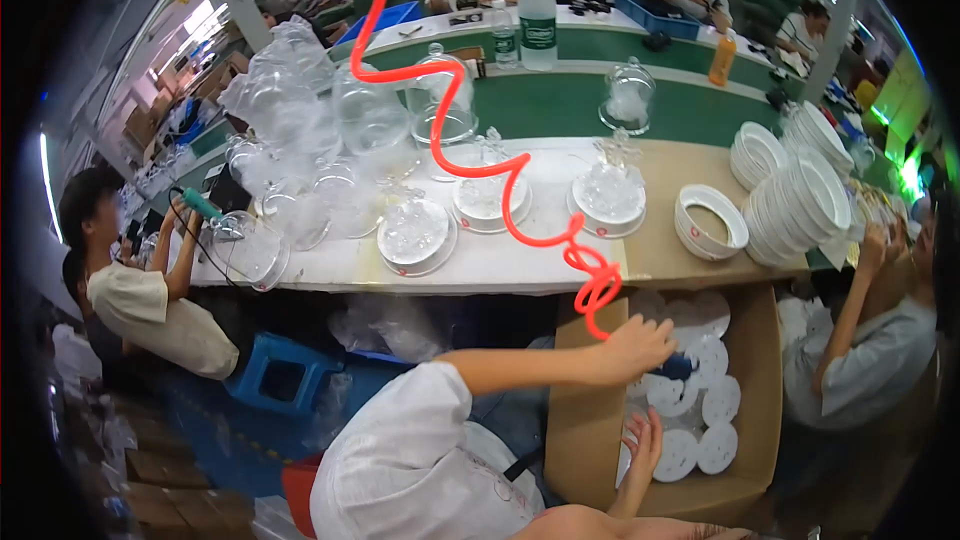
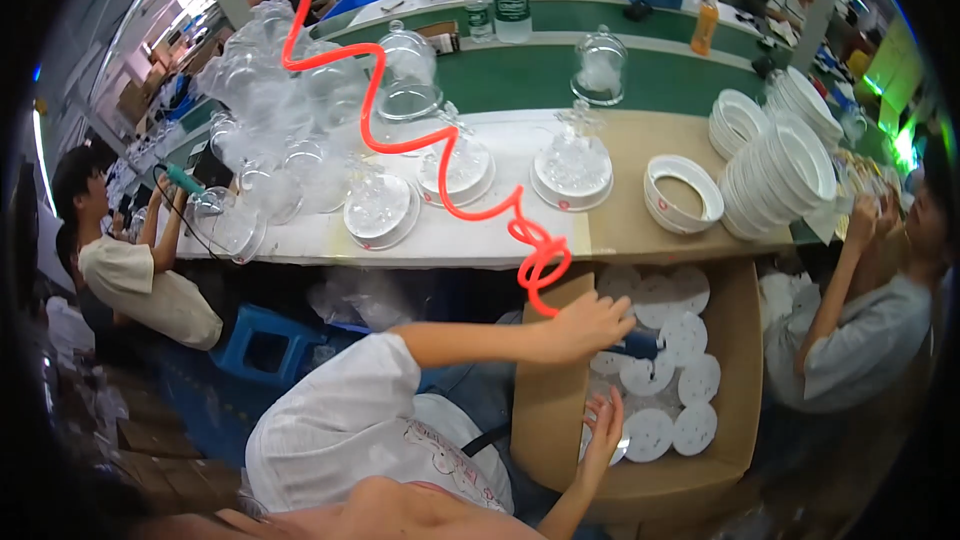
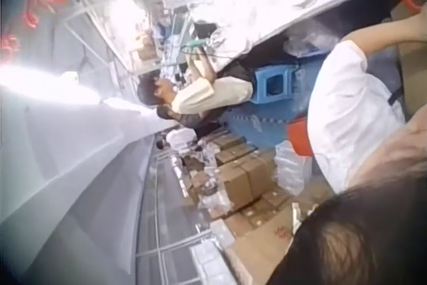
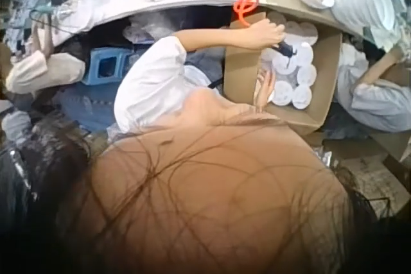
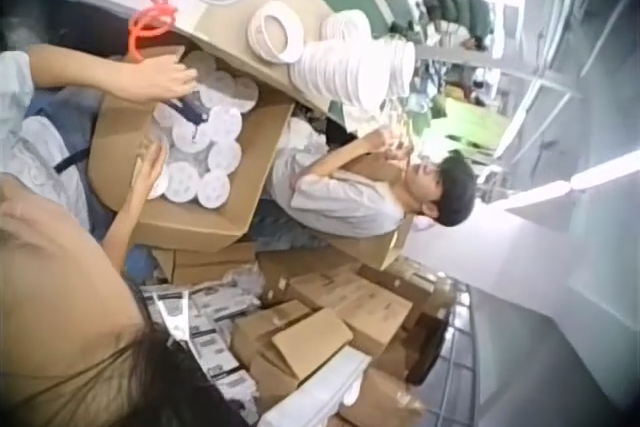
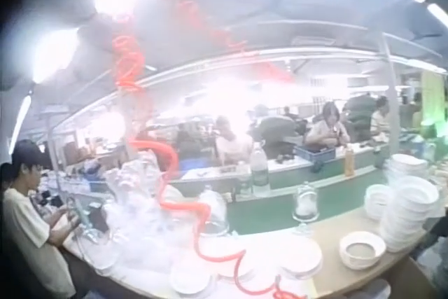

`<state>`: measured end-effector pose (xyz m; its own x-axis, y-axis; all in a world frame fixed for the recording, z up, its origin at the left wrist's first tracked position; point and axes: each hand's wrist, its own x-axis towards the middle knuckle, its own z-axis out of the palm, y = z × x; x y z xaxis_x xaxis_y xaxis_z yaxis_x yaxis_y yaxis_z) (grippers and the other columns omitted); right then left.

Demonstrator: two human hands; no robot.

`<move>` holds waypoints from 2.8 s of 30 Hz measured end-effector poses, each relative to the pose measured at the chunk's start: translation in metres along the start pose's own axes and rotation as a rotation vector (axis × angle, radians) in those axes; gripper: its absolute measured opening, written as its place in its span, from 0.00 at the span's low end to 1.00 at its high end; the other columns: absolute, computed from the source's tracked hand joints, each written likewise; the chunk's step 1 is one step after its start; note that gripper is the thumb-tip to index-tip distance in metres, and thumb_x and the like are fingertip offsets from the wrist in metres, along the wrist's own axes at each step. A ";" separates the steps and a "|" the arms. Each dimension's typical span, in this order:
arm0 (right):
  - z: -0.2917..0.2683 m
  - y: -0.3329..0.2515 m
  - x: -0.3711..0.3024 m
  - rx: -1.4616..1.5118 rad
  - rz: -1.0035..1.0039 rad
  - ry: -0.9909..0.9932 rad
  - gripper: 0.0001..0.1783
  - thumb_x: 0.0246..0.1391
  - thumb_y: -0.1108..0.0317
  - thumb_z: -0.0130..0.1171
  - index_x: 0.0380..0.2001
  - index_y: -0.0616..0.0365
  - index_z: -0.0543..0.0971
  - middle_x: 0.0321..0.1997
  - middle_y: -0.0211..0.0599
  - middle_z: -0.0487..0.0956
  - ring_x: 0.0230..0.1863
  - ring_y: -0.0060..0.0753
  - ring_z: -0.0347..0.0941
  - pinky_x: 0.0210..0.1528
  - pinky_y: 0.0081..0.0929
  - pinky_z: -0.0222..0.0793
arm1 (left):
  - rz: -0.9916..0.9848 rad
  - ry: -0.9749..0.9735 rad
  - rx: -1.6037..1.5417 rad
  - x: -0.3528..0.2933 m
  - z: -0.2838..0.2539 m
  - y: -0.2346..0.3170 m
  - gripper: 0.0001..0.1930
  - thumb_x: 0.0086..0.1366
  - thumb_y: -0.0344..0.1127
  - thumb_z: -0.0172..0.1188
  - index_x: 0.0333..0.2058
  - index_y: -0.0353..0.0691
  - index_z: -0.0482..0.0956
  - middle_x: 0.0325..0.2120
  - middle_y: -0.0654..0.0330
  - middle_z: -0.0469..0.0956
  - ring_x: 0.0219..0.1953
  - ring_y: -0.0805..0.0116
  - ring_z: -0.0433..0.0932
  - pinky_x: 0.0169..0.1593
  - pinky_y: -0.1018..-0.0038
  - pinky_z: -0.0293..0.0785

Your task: Clean plastic light covers with an air duster and assemble them onto circular bases at a factory workstation.

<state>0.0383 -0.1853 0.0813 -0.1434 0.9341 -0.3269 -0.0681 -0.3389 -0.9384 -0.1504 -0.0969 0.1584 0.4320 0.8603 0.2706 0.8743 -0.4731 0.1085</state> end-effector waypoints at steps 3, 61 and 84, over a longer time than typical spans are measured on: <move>0.004 0.016 0.016 0.344 -0.056 -0.102 0.28 0.59 0.52 0.42 0.58 0.57 0.59 0.56 0.43 0.65 0.53 0.32 0.62 0.51 0.28 0.58 | -0.043 0.167 -0.233 -0.032 0.012 0.019 0.11 0.51 0.34 0.52 0.34 0.43 0.67 0.31 0.58 0.65 0.35 0.62 0.69 0.34 0.69 0.64; -0.015 0.060 -0.059 0.445 0.055 0.303 0.22 0.55 0.62 0.48 0.45 0.69 0.66 0.37 0.45 0.77 0.42 0.33 0.73 0.51 0.26 0.63 | 0.042 0.029 -0.270 -0.029 0.146 0.090 0.09 0.52 0.36 0.56 0.32 0.41 0.76 0.31 0.57 0.74 0.36 0.58 0.72 0.48 0.62 0.61; -0.013 0.056 -0.058 0.495 0.087 0.334 0.22 0.53 0.58 0.51 0.42 0.67 0.69 0.36 0.44 0.78 0.41 0.32 0.74 0.49 0.23 0.64 | 0.013 0.010 -0.282 -0.032 0.146 0.087 0.08 0.54 0.39 0.53 0.26 0.41 0.75 0.23 0.55 0.75 0.28 0.56 0.75 0.46 0.59 0.63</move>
<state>0.0555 -0.2576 0.0460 0.1432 0.8582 -0.4929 -0.5327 -0.3529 -0.7692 -0.0558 -0.1381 0.0191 0.4391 0.8529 0.2825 0.7722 -0.5190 0.3666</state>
